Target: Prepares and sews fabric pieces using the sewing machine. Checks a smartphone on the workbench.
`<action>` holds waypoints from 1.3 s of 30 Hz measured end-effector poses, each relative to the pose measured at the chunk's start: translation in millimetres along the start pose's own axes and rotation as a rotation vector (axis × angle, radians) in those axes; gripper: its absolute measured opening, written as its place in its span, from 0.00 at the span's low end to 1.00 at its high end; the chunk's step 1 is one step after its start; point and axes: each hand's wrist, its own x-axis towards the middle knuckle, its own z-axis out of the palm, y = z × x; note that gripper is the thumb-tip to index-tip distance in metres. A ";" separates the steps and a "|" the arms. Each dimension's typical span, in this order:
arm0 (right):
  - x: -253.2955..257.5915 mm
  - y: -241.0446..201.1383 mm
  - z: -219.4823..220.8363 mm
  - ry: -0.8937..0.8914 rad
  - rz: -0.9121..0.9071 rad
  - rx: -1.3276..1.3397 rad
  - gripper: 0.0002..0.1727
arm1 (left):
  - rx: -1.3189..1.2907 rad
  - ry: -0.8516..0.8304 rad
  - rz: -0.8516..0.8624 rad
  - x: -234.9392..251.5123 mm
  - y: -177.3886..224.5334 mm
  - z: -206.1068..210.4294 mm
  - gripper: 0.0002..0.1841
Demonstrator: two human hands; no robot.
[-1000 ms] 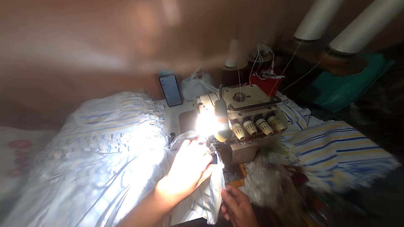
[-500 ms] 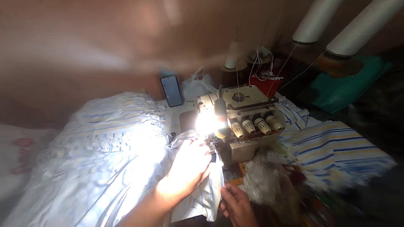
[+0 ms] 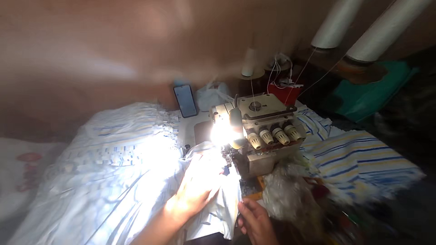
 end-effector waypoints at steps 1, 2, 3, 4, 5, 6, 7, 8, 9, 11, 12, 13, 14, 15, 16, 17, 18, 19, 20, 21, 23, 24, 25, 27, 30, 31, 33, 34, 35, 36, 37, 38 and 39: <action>0.4 0.2 -0.2 -0.004 -0.001 -0.005 0.12 | 0.034 0.167 0.095 3.6 0.3 1.9 0.16; 0.6 0.3 -0.1 -0.004 0.002 -0.006 0.12 | -0.015 0.236 0.093 4.4 2.9 2.5 0.16; 0.6 0.2 0.3 0.000 0.008 -0.006 0.12 | -0.098 0.267 0.038 3.6 8.4 2.2 0.16; 0.4 0.3 0.9 0.006 0.008 -0.006 0.12 | -0.202 0.269 -0.055 1.9 16.6 -0.4 0.16; -0.3 1.2 1.2 0.005 -0.015 0.000 0.11 | -0.347 0.230 -0.174 -0.7 26.6 -6.5 0.14; -1.3 3.2 0.4 -0.019 -0.069 0.006 0.10 | -0.500 0.166 -0.300 -3.3 36.3 -15.9 0.12; -2.0 6.0 -1.8 -0.076 -0.147 0.003 0.11 | -0.632 0.110 -0.402 -6.5 45.5 -25.5 0.11; -2.3 8.6 -4.4 -0.139 -0.232 -0.009 0.17 | -0.721 0.067 -0.467 -10.6 54.6 -34.6 0.10; -2.3 9.7 -6.0 -0.178 -0.307 -0.030 0.22 | -0.774 0.035 -0.515 -15.8 63.6 -41.4 0.09; -2.6 10.1 -9.3 -0.201 -0.471 -0.189 0.29 | -0.794 0.018 -0.560 -29.8 77.1 -42.4 0.09; -2.6 8.9 -11.5 -0.222 -0.560 -0.304 0.29 | -0.785 0.029 -0.569 -37.2 80.8 -37.7 0.09; -3.7 5.0 -11.8 -0.236 -0.630 -0.397 0.27 | -0.786 0.038 -0.584 -43.8 83.4 -32.2 0.09; -6.3 -0.4 -10.4 -0.246 -0.673 -0.456 0.21 | -0.806 0.031 -0.607 -49.0 85.1 -28.6 0.09; -10.0 -6.3 -7.9 -0.264 -0.689 -0.483 0.16 | -0.837 0.021 -0.632 -53.3 86.4 -26.1 0.08; -13.1 -10.1 -5.5 -0.275 -0.695 -0.501 0.12 | -0.862 0.019 -0.646 -56.5 87.2 -24.5 0.08; -14.8 -12.2 -3.7 -0.286 -0.696 -0.524 0.11 | -0.885 0.023 -0.656 -58.4 88.0 -24.1 0.08; -15.9 -13.0 -2.3 -0.291 -0.688 -0.538 0.11 | -0.907 0.030 -0.670 -59.7 89.0 -24.4 0.08; -16.6 -12.9 -1.0 -0.284 -0.679 -0.540 0.11 | -0.927 0.033 -0.690 -60.5 90.5 -25.6 0.07; -16.9 -12.5 0.3 -0.274 -0.669 -0.533 0.10 | -0.945 0.035 -0.708 -61.4 91.7 -26.9 0.07; -16.8 -12.0 1.6 -0.264 -0.662 -0.524 0.09 | -0.958 0.047 -0.711 -63.1 92.4 -27.5 0.07; -15.8 -10.9 3.9 -0.255 -0.668 -0.508 0.09 | -0.954 0.081 -0.697 -67.2 91.8 -25.9 0.09; -15.3 -10.3 4.6 -0.256 -0.676 -0.507 0.09 | -0.943 0.104 -0.691 -68.5 91.5 -24.4 0.09; -15.1 -10.0 5.2 -0.254 -0.685 -0.508 0.09 | -0.938 0.126 -0.678 -69.3 91.0 -23.1 0.08; -15.1 -10.2 6.2 -0.257 -0.696 -0.517 0.10 | -0.964 0.145 -0.687 -69.8 91.8 -23.5 0.05; -15.4 -9.1 8.2 -0.276 -0.694 -0.502 0.11 | -0.994 0.150 -0.747 -71.4 95.3 -26.5 0.04; -16.2 -9.2 8.1 -0.295 -0.679 -0.496 0.12 | -0.974 0.149 -0.746 -72.4 95.3 -26.7 0.05; -17.9 -9.4 7.6 -0.329 -0.652 -0.488 0.13 | -0.932 0.139 -0.723 -74.7 94.4 -26.0 0.06; -18.5 -9.4 7.8 -0.330 -0.650 -0.494 0.12 | -0.924 0.134 -0.710 -75.7 94.1 -25.6 0.07; -18.9 -9.4 8.5 -0.318 -0.655 -0.503 0.10 | -0.930 0.133 -0.694 -76.6 94.2 -25.1 0.07; -19.0 -9.6 9.2 -0.301 -0.656 -0.510 0.09 | -0.944 0.138 -0.682 -76.9 94.7 -24.4 0.07; -18.9 -9.7 9.7 -0.287 -0.652 -0.508 0.07 | -0.957 0.141 -0.672 -77.0 95.4 -23.5 0.07; -18.6 -9.6 10.2 -0.273 -0.649 -0.500 0.06 | -0.971 0.145 -0.665 -77.0 96.2 -22.7 0.09; -18.3 -9.8 10.5 -0.265 -0.651 -0.492 0.06 | -0.983 0.146 -0.669 -77.0 97.3 -21.5 0.11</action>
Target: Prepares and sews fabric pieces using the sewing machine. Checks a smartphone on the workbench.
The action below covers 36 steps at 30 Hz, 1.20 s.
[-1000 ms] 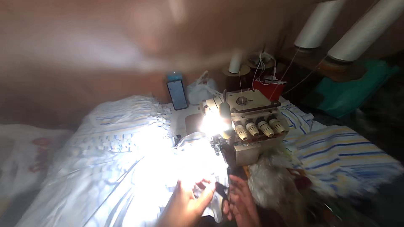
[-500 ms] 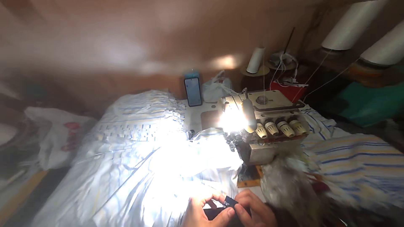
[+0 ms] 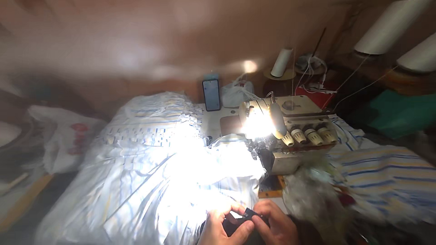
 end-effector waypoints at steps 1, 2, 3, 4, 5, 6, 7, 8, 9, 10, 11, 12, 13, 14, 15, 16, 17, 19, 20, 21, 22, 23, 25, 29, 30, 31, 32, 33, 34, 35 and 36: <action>0.6 -0.8 0.1 0.008 -0.003 0.003 0.06 | -0.014 -0.002 -0.001 -0.4 -1.2 1.7 0.13; 1.1 -1.5 0.4 0.014 -0.007 0.005 0.06 | -0.034 0.003 0.000 -0.7 -2.7 3.9 0.13; 1.4 -2.1 0.7 0.018 -0.008 0.003 0.06 | -0.057 0.012 -0.008 -1.1 -4.0 6.1 0.12; 2.0 -2.2 1.1 0.023 -0.011 -0.001 0.07 | -0.080 0.031 -0.021 -1.3 -4.8 8.3 0.10; 3.1 -1.8 1.7 0.035 -0.018 -0.007 0.08 | -0.109 0.054 -0.032 -1.4 -5.5 9.9 0.07; 4.4 -1.3 2.2 0.045 -0.030 -0.016 0.08 | -0.137 0.082 -0.046 -1.4 -5.4 11.4 0.05; 5.4 -0.9 2.4 0.054 -0.044 -0.029 0.08 | -0.160 0.109 -0.065 -1.8 -4.9 12.9 0.04; 5.9 -0.8 2.3 0.060 -0.055 -0.041 0.08 | -0.182 0.130 -0.074 -2.1 -4.5 13.8 0.03; 6.6 -1.7 2.1 0.067 -0.061 -0.048 0.08 | -0.194 0.139 -0.068 -2.2 -4.2 14.1 0.03; 7.0 -3.0 1.8 0.068 -0.064 -0.045 0.07 | -0.204 0.147 -0.059 -2.4 -3.8 14.4 0.02; 7.4 -4.3 1.8 0.069 -0.069 -0.039 0.07 | -0.213 0.153 -0.050 -2.4 -2.7 14.8 0.02; 8.2 -5.6 1.7 0.070 -0.074 -0.033 0.08 | -0.220 0.162 -0.039 -2.4 -1.5 15.3 0.03; 8.4 -6.5 1.4 0.066 -0.080 -0.030 0.08 | -0.224 0.173 -0.028 -2.7 -0.6 16.2 0.03; 8.4 -7.4 1.0 0.060 -0.085 -0.027 0.08 | -0.225 0.184 -0.020 -3.3 0.0 17.0 0.03; 8.0 -7.8 0.8 0.057 -0.091 -0.022 0.08 | -0.228 0.194 -0.017 -3.7 0.5 17.8 0.04; 7.5 -8.2 0.4 0.055 -0.097 -0.016 0.08 | -0.228 0.199 -0.017 -4.2 1.2 18.2 0.04; 6.8 -8.6 -0.2 0.051 -0.103 -0.014 0.08 | -0.223 0.200 -0.013 -4.7 1.4 18.5 0.04; 5.9 -9.8 -1.3 0.045 -0.109 -0.017 0.08 | -0.211 0.201 0.004 -5.9 1.0 19.3 0.04; 5.7 -10.8 -1.6 0.046 -0.107 -0.019 0.08 | -0.206 0.201 0.013 -6.5 0.7 19.8 0.04; 5.7 -11.7 -1.6 0.052 -0.104 -0.020 0.07 | -0.199 0.200 0.025 -7.1 0.4 20.2 0.04; 5.8 -12.5 -1.6 0.055 -0.100 -0.020 0.07 | -0.192 0.200 0.036 -7.7 0.3 20.6 0.03; 5.7 -13.1 -1.6 0.055 -0.099 -0.019 0.07 | -0.188 0.202 0.049 -8.3 0.1 21.1 0.03; 5.6 -13.4 -1.6 0.054 -0.109 -0.017 0.07 | -0.192 0.206 0.075 -9.6 -0.9 21.6 0.03; 6.0 -16.4 -2.6 0.043 -0.113 -0.028 0.09 | -0.186 0.218 0.080 -11.1 0.8 21.9 0.04; 5.9 -17.0 -2.9 0.038 -0.113 -0.029 0.09 | -0.183 0.221 0.084 -11.3 0.8 22.2 0.04; 5.9 -17.2 -2.9 0.035 -0.116 -0.026 0.09 | -0.186 0.221 0.086 -11.5 0.7 22.4 0.04; 5.8 -17.3 -2.8 0.034 -0.119 -0.020 0.09 | -0.192 0.224 0.085 -11.7 0.8 22.7 0.03; 5.8 -17.5 -2.8 0.032 -0.120 -0.015 0.08 | -0.199 0.226 0.084 -11.8 0.6 23.1 0.03; 5.8 -17.9 -2.7 0.033 -0.117 -0.012 0.08 | -0.203 0.230 0.082 -11.9 0.5 23.6 0.03; 5.6 -18.3 -2.8 0.034 -0.113 -0.013 0.08 | -0.208 0.230 0.080 -12.0 0.2 23.7 0.03; 5.3 -18.3 -2.9 0.033 -0.111 -0.016 0.08 | -0.212 0.224 0.083 -12.0 -0.2 23.3 0.04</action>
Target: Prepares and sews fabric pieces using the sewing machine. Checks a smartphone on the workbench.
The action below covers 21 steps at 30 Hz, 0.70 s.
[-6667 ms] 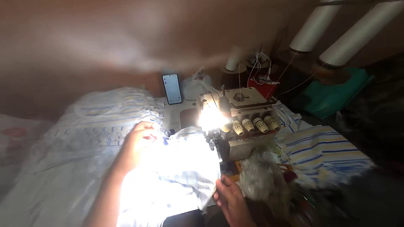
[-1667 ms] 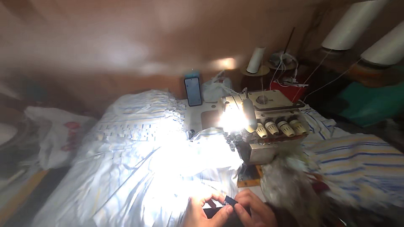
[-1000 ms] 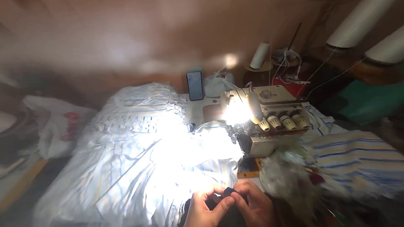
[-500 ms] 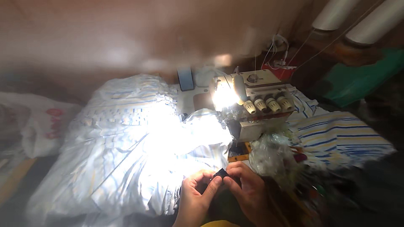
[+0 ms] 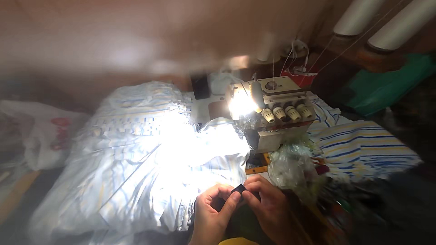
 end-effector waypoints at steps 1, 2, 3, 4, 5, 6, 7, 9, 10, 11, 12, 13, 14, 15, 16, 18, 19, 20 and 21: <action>-0.2 0.2 -0.4 -0.004 -0.001 -0.001 0.08 | -0.001 -0.014 0.006 0.2 -0.3 -1.4 0.03; -0.5 0.4 -1.1 -0.012 -0.002 0.003 0.09 | 0.001 -0.036 0.018 1.1 -0.4 -3.9 0.03; -0.8 0.4 -2.1 -0.023 -0.001 0.012 0.09 | 0.007 -0.063 0.032 2.8 -0.5 -7.1 0.03; -1.0 -0.1 -3.3 -0.041 0.001 0.025 0.10 | 0.022 -0.097 0.049 5.4 -0.5 -11.0 0.03; -1.2 -1.1 -4.8 -0.064 0.000 0.038 0.10 | 0.047 -0.138 0.067 8.8 0.0 -15.2 0.04; -1.1 -2.6 -6.2 -0.088 -0.001 0.048 0.09 | 0.076 -0.181 0.082 12.5 0.9 -18.5 0.04; -0.9 -3.9 -7.4 -0.110 -0.006 0.058 0.09 | 0.097 -0.222 0.094 16.0 1.7 -20.9 0.04; -0.2 -2.7 -8.4 -0.127 -0.025 0.087 0.10 | 0.083 -0.290 0.113 22.1 2.9 -24.0 0.02; -0.1 1.0 -8.7 -0.110 -0.023 0.112 0.11 | 0.068 -0.315 0.133 24.8 3.0 -25.9 0.02; -0.4 7.0 -9.0 -0.066 0.003 0.138 0.10 | 0.064 -0.318 0.155 27.3 3.0 -27.8 0.02; -0.6 14.3 -9.6 -0.009 0.060 0.172 0.12 | 0.074 -0.295 0.173 29.8 3.6 -29.3 0.02; -0.3 22.0 -9.4 0.072 0.153 0.228 0.13 | 0.090 -0.255 0.186 32.5 4.9 -30.8 0.02; 1.3 27.8 -9.2 0.158 0.286 0.284 0.11 | 0.110 -0.199 0.200 35.9 7.4 -31.0 0.02; 5.9 30.6 -8.8 0.227 0.449 0.320 0.11 | 0.130 -0.133 0.211 40.3 10.8 -29.9 0.02; 12.4 31.0 -9.2 0.254 0.621 0.340 0.13 | 0.156 -0.075 0.220 46.0 14.4 -28.2 0.02; 22.0 32.8 -9.9 0.238 0.812 0.365 0.14 | 0.201 -0.003 0.232 61.7 19.7 -23.6 0.03; 24.3 33.4 -9.3 0.229 0.830 0.343 0.13 | 0.222 0.009 0.236 71.1 20.4 -20.9 0.03; 25.2 34.2 -7.9 0.226 0.810 0.296 0.13 | 0.245 0.011 0.243 80.9 19.7 -18.2 0.03; 24.9 36.0 -6.6 0.217 0.753 0.219 0.13 | 0.287 0.008 0.262 90.4 17.7 -15.7 0.04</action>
